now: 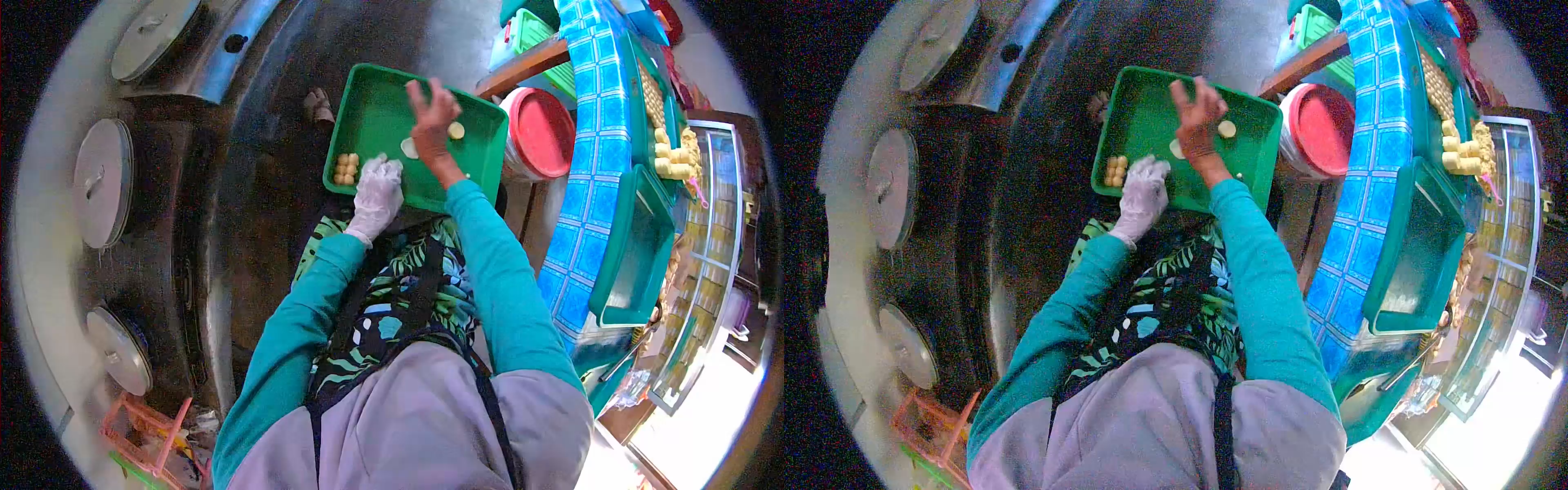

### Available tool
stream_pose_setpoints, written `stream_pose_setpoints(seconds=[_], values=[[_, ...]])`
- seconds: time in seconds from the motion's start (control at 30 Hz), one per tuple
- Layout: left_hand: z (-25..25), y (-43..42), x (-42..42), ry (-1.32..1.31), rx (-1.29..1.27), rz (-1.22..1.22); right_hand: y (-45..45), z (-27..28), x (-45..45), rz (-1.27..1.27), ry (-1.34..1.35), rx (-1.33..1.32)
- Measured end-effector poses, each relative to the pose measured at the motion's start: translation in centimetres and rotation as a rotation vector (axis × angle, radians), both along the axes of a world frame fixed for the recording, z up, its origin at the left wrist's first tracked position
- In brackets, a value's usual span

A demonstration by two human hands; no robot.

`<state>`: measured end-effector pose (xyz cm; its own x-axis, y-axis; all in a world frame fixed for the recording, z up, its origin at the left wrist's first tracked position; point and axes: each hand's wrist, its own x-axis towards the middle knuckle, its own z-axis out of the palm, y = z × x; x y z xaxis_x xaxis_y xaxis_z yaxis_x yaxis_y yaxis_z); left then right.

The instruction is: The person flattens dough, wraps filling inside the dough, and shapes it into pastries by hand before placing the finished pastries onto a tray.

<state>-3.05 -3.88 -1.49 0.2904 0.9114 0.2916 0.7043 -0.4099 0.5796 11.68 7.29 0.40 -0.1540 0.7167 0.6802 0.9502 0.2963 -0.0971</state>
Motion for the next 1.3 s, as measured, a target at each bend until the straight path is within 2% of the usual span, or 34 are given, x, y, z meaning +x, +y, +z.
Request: stream_pose_setpoints(seconds=[0.03,0.1,0.13,0.17,0.23,0.3,0.43,0.53,0.63,0.67,0.77,0.83,0.9,0.93,1.1,1.3], values=[[0.6,0.2,-0.2,-0.072,-0.065,-0.003,-1.2,0.0,1.1,-0.004,0.0,-0.015],[2.3,1.2,0.5,0.31,-0.028,-0.042,-3.5,0.8,3.4,-0.095,0.059,-0.223],[2.4,1.7,1.0,0.307,-0.019,-0.054,-5.4,0.9,4.2,-0.052,-0.005,-0.41],[2.6,2.0,1.5,0.333,0.009,-0.087,-7.0,0.9,4.6,-0.066,-0.006,-0.403],[2.4,2.3,2.3,0.36,0.044,-0.131,-9.3,0.7,5.0,0.031,-0.187,-0.524],[2.0,2.2,2.1,0.469,-0.031,-0.246,-10.7,0.0,5.0,-0.002,-0.206,-0.541],[1.8,2.2,1.8,0.528,0.027,-0.295,-12.0,0.4,5.4,-0.027,-0.292,-0.648],[2.0,2.6,2.1,0.569,0.004,-0.318,-12.3,0.9,5.2,-0.048,-0.192,-0.719],[1.8,3.3,2.4,0.55,0.047,-0.291,-10.6,0.8,5.3,-0.09,-0.083,-0.62],[1.6,3.1,2.3,0.495,0.097,-0.263,-10.4,0.3,5.0,-0.096,-0.082,-0.625],[1.1,3.4,1.9,0.494,0.028,-0.305,-9.3,-0.7,5.0,-0.13,-0.184,-0.551],[1.3,3.7,1.6,0.49,0.031,-0.293,-9.0,0.9,4.9,-0.106,-0.139,-0.772],[1.3,4.6,1.7,0.5,0.131,-0.261,-8.2,0.5,4.8,-0.1,-0.215,-0.696],[1.1,4.9,1.7,0.53,0.082,-0.29,-8.6,0.0,4.7,-0.102,-0.284,-0.64],[0.8,5.2,1.1,0.577,-0.021,-0.297,-9.0,0.3,4.9,-0.099,-0.192,-0.648],[1.6,4.3,0.1,0.539,0.066,-0.306,-11.5,0.0,4.7,-0.121,-0.24,-0.626]])
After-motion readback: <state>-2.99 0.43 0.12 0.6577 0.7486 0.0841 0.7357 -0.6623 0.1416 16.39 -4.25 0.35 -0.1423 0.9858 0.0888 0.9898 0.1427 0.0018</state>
